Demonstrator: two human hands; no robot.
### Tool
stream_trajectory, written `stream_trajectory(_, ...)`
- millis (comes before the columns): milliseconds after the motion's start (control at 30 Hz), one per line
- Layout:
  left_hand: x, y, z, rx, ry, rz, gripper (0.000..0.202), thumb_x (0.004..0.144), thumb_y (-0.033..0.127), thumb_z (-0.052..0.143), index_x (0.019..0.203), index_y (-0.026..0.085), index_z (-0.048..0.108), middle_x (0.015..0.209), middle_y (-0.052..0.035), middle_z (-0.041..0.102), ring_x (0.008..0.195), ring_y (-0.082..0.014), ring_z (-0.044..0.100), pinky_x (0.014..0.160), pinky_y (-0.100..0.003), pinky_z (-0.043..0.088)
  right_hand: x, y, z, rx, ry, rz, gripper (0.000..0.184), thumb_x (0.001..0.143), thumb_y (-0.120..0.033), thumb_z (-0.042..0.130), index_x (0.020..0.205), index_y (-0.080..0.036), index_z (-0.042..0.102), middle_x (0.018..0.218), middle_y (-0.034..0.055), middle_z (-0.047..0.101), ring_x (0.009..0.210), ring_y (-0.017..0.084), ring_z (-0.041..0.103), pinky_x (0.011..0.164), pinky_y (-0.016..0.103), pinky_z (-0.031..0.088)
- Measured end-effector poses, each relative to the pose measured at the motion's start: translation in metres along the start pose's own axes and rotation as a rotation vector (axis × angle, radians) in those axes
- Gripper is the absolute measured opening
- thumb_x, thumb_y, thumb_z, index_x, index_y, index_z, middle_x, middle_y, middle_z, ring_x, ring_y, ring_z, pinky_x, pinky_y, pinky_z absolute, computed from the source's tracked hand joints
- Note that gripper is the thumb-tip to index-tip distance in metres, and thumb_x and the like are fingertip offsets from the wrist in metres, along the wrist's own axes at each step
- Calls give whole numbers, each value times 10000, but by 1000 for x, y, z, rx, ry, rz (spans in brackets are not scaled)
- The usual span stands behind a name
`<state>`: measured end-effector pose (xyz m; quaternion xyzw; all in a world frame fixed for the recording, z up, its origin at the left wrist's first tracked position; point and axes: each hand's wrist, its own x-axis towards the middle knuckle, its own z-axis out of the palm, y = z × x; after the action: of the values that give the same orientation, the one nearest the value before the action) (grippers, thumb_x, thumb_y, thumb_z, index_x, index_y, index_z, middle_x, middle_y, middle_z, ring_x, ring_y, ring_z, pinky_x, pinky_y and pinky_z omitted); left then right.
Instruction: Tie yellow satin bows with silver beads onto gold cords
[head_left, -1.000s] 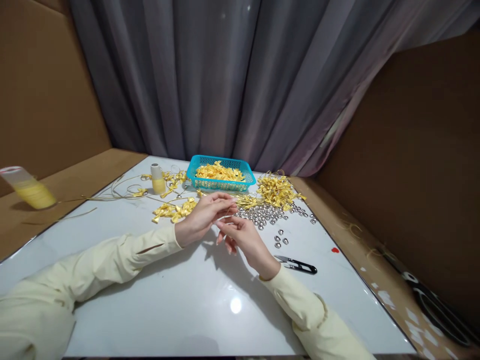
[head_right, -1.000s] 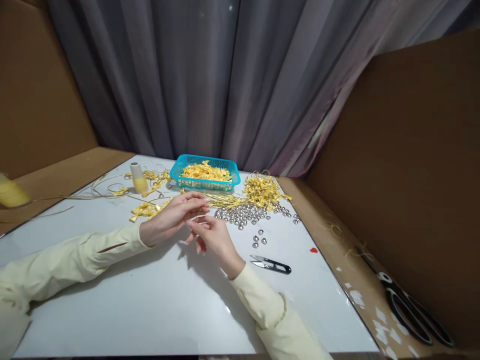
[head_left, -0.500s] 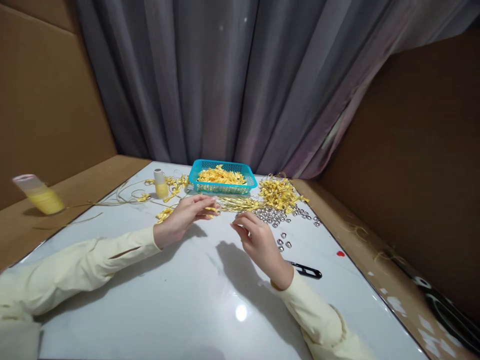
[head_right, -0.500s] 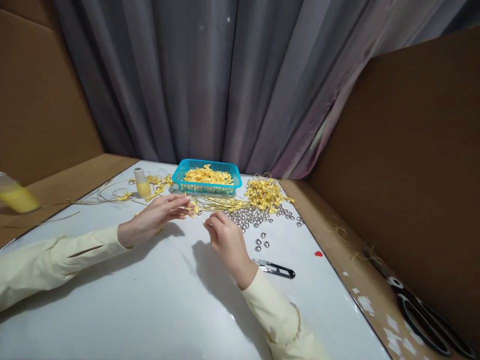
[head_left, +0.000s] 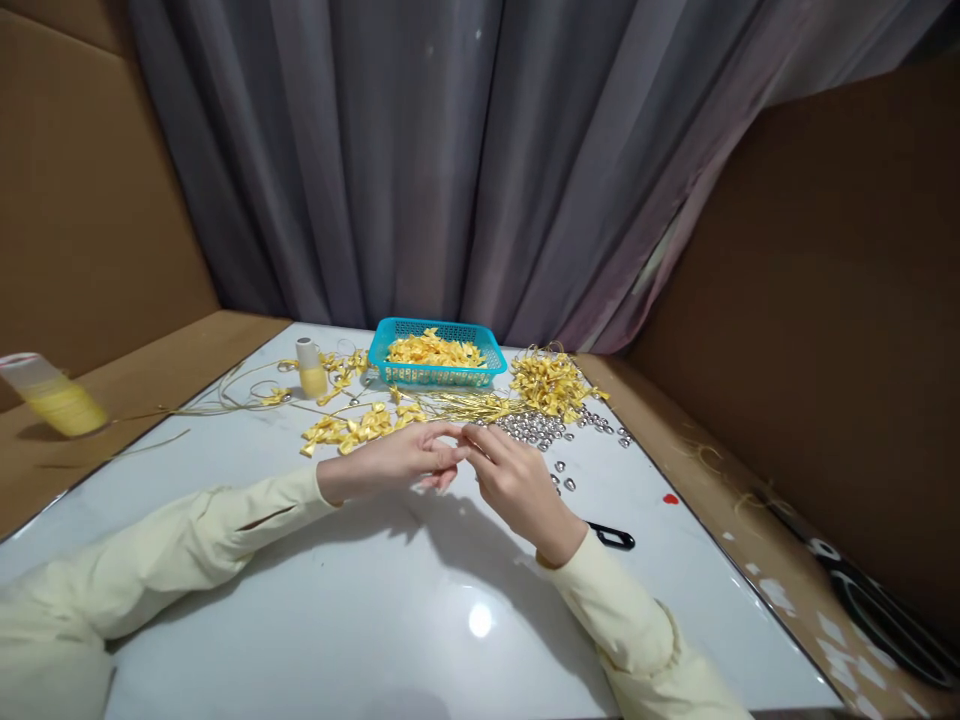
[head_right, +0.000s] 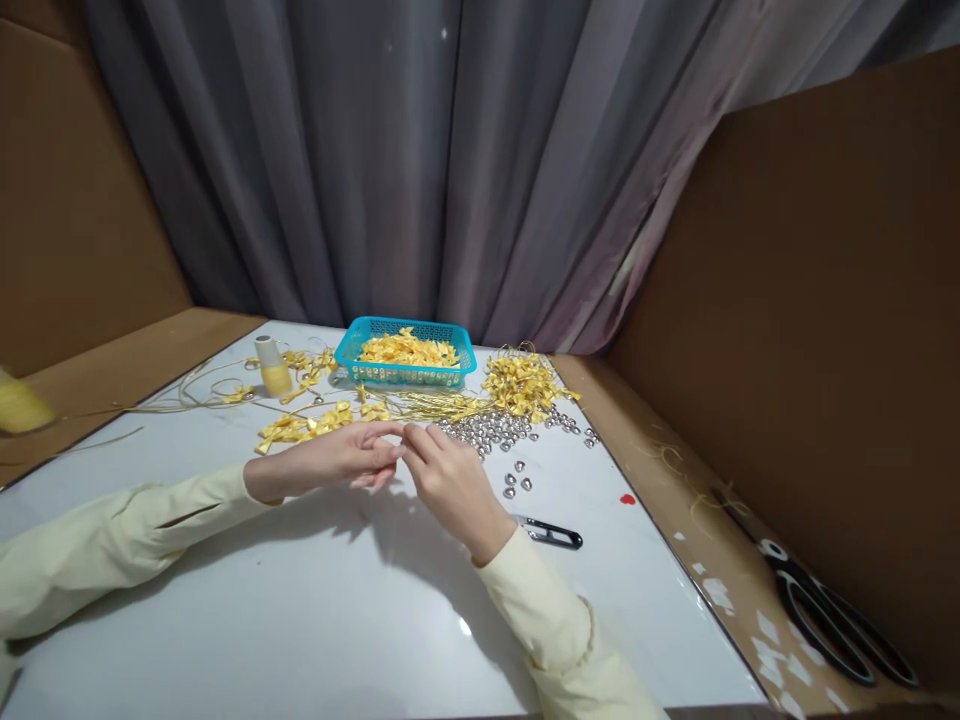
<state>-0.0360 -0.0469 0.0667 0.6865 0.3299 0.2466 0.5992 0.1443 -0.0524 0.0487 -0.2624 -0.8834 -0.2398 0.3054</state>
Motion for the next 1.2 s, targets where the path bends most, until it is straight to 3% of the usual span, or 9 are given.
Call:
stream_trajectory(133, -2, 2, -8, 36, 20, -78, 359, 873, 385, 510, 1152, 163, 472, 527, 79, 481, 479, -88, 373, 509, -215, 279, -3, 4, 0, -14, 4, 1, 322, 932, -61, 322, 856, -100, 633, 888, 99, 673, 746, 176, 568, 575, 280, 399)
stream_trajectory(267, -3, 5, -14, 53, 33, -122, 175, 876, 338, 501, 924, 171, 516, 507, 79, 475, 474, -81, 348, 519, -210, 276, -4, 5, 2, -13, 1, 28, 308, 923, -61, 337, 861, -112, 634, 859, 90, 677, 728, 170, 579, 559, 266, 383)
stream_trajectory(333, -2, 6, -16, 33, 44, -122, 175, 875, 336, 504, 843, 166, 527, 522, 69, 483, 464, -75, 323, 500, -208, 251, -5, 4, 4, -5, 0, 53, 305, 920, -62, 339, 862, -121, 632, 861, 89, 680, 728, 167, 584, 558, 263, 379)
stream_trajectory(533, 0, 2, -16, -185, 104, -93, 194, 859, 302, 546, 744, 146, 554, 515, 65, 443, 445, -59, 254, 493, -206, 240, -10, 1, 12, 146, 38, 215, 227, 884, -45, 410, 852, -135, 615, 844, 84, 681, 707, 159, 600, 536, 252, 365)
stream_trajectory(700, 0, -6, -4, -376, 227, -78, 146, 819, 278, 598, 821, 134, 621, 505, 81, 401, 455, -52, 267, 560, -205, 316, -11, -6, 16, 251, 60, 305, 222, 907, -88, 408, 784, -162, 577, 760, 54, 655, 645, 132, 597, 553, 225, 397)
stream_trajectory(867, -1, -9, 5, -32, 340, 19, 299, 828, 358, 573, 644, 130, 629, 546, 32, 495, 488, -71, 329, 490, -211, 277, -5, -9, 9, 491, 25, 479, 226, 904, -178, 472, 680, -190, 496, 636, 12, 572, 585, 134, 550, 538, 224, 389)
stream_trajectory(967, -2, -9, 5, 240, 348, 60, 313, 857, 365, 527, 676, 144, 655, 548, 31, 530, 458, -72, 312, 457, -213, 252, -2, -7, 5, 607, -46, 594, 268, 904, -210, 473, 638, -203, 443, 588, -10, 510, 549, 134, 505, 518, 227, 358)
stream_trajectory(1100, -5, -7, 5, 505, 302, 150, 322, 881, 297, 487, 622, 156, 618, 538, 36, 535, 463, -72, 369, 482, -208, 284, -1, -4, 4, 610, -137, 620, 293, 923, -220, 411, 631, -211, 397, 598, -12, 494, 556, 136, 484, 537, 234, 346)
stream_trajectory(1200, -5, -7, 6, 562, 254, 168, 329, 882, 264, 478, 592, 152, 585, 545, 34, 548, 482, -69, 423, 508, -198, 313, -1, -4, 3, 624, -198, 586, 270, 923, -208, 390, 653, -212, 383, 632, -7, 503, 579, 137, 483, 552, 235, 340)
